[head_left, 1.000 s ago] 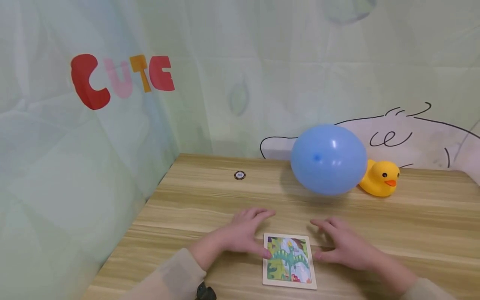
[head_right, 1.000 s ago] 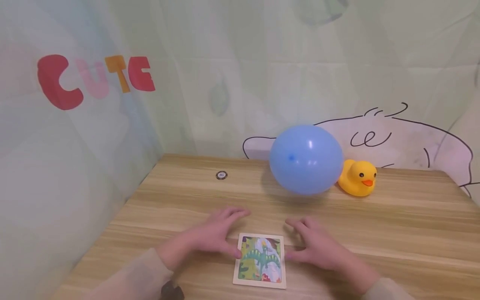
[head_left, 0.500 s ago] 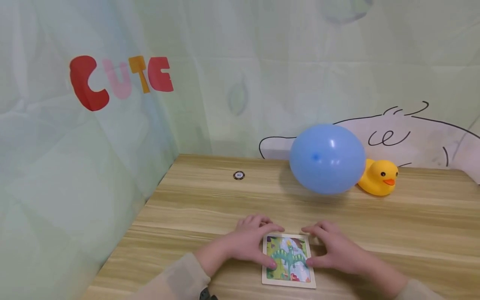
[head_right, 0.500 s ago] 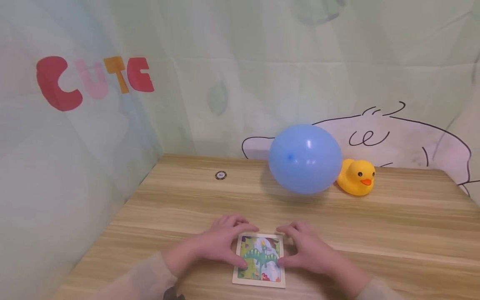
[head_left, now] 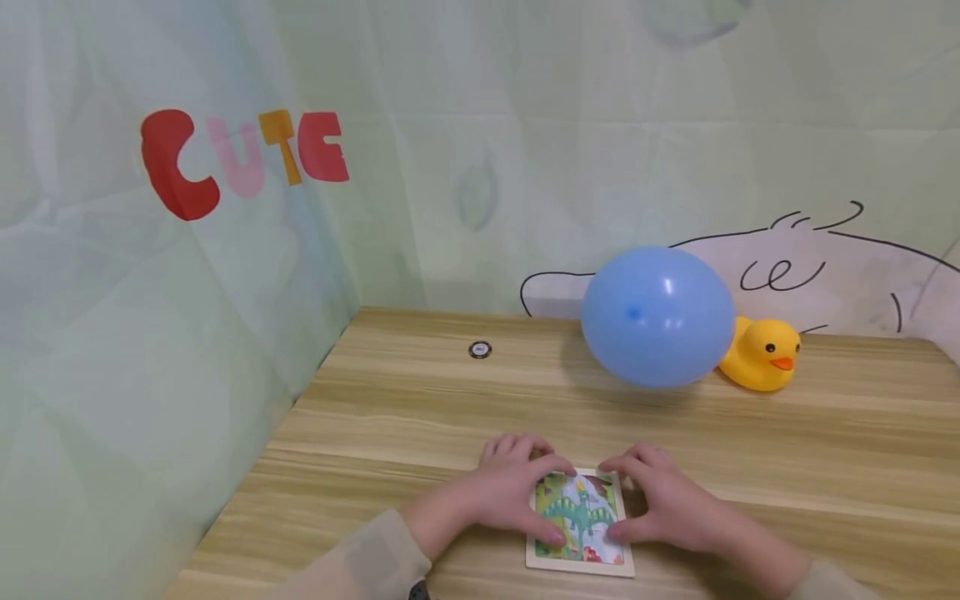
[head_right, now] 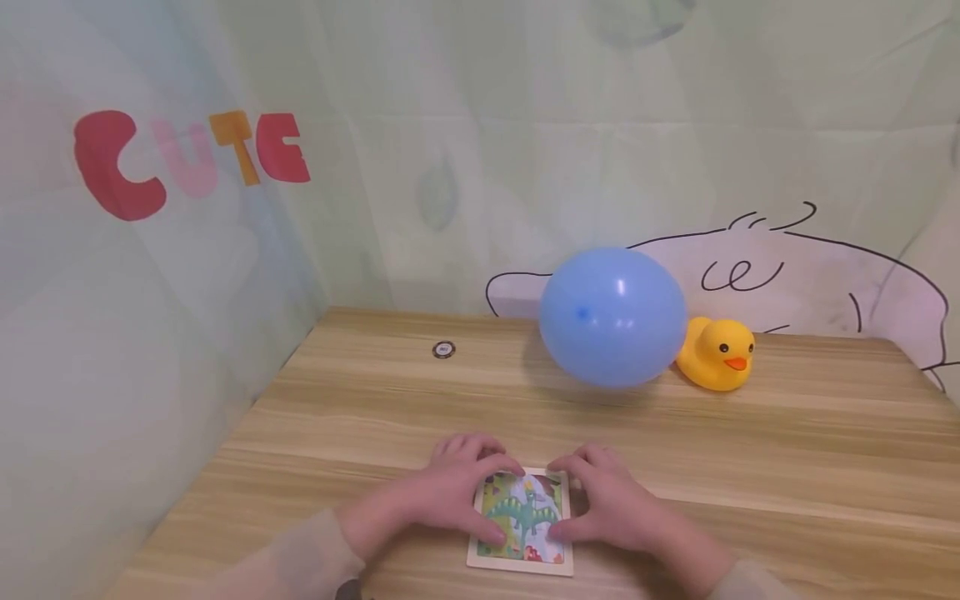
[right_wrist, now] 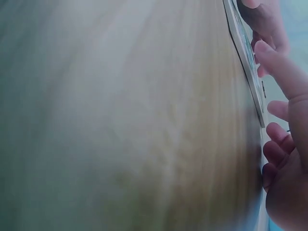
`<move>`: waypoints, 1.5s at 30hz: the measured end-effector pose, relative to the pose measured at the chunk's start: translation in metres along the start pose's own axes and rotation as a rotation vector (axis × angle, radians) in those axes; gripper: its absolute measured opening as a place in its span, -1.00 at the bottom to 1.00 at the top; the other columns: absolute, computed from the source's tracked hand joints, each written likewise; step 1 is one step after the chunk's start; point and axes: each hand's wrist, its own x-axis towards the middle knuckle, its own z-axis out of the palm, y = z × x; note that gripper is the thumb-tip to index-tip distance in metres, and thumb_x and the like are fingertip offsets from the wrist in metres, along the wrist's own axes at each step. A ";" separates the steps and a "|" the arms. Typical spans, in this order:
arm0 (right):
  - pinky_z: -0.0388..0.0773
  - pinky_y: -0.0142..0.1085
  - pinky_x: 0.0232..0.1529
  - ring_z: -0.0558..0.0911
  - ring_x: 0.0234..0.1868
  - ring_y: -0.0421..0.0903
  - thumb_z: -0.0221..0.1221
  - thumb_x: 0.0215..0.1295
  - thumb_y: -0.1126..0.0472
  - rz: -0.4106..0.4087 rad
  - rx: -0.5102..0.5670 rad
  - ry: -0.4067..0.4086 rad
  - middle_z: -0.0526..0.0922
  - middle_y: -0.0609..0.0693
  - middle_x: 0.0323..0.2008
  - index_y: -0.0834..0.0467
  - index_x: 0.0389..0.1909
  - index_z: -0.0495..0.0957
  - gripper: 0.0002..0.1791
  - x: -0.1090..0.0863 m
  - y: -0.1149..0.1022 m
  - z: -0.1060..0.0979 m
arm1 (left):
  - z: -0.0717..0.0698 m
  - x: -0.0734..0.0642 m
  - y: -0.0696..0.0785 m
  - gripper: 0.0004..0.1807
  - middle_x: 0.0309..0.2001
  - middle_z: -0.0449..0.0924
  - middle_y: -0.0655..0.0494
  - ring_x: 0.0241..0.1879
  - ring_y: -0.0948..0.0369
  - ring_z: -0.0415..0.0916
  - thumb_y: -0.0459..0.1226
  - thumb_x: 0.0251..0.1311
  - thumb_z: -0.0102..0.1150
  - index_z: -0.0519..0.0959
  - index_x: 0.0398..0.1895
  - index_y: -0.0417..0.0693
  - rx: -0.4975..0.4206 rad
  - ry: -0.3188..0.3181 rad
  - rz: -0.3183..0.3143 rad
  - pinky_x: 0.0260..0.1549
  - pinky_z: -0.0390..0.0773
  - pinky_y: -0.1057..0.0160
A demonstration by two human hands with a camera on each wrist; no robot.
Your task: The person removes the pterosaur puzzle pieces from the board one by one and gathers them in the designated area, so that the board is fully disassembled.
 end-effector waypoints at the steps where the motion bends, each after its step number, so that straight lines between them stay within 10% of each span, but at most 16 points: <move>1: 0.37 -0.11 -0.07 0.29 -0.06 -0.09 0.26 -0.09 -0.37 -0.002 0.000 0.000 0.32 -0.15 -0.09 -0.03 0.10 0.45 -0.24 0.000 0.000 0.000 | 0.001 0.000 0.000 -0.20 0.22 0.18 0.20 0.19 0.08 0.07 0.39 -0.21 0.20 0.32 0.22 0.51 0.003 0.001 -0.001 0.17 0.02 -0.12; 45: 0.27 -0.19 -0.15 0.28 -0.17 -0.08 0.43 -0.22 -0.18 0.009 0.012 -0.129 0.30 -0.07 -0.24 0.08 -0.16 0.35 -0.32 0.023 -0.014 -0.007 | 0.005 0.002 0.003 -0.27 0.14 0.22 0.21 0.15 0.12 0.09 0.36 -0.18 0.21 0.40 0.14 0.46 0.062 0.046 0.002 0.15 0.06 -0.07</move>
